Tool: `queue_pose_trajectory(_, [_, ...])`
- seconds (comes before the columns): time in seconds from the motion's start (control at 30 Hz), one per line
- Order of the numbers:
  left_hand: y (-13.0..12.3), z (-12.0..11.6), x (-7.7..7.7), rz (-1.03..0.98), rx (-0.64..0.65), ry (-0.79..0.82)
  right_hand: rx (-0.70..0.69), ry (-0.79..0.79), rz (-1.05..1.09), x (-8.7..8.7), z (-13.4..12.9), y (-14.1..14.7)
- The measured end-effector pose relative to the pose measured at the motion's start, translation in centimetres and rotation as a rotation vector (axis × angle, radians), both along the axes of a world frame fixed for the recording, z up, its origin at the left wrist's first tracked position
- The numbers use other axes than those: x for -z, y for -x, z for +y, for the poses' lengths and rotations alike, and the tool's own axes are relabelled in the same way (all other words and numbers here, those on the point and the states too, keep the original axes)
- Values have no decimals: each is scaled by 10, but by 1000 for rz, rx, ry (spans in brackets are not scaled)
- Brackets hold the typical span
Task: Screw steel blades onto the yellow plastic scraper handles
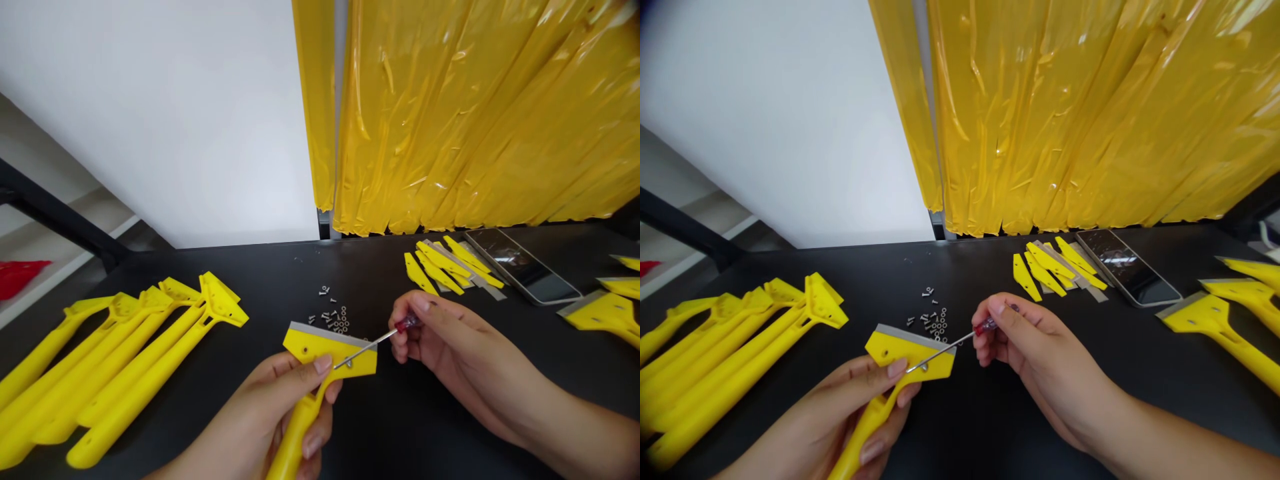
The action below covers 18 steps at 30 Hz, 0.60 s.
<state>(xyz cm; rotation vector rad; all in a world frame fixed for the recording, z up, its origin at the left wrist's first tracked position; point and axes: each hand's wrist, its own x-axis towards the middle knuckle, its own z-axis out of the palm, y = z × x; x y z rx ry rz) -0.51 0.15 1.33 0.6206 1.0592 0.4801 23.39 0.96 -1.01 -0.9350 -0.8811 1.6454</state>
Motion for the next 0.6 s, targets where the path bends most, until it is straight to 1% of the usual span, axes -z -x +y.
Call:
queue_pose_trajectory(0.17, [0, -2, 1, -10, -17, -18, 1, -1, 0, 1, 1, 0])
queue_pose_trajectory(0.3, [0, 0, 3, -27, 4, -24, 20, 12, -14, 1, 2, 1])
queue_pose_trajectory(0.37, [0, 0, 4, -29, -5, -25, 27, 26, -16, 1, 2, 1])
queue_pose_trajectory(0.6, [0, -1, 2, -17, -40, -13, 28, 21, -10, 2, 0, -2])
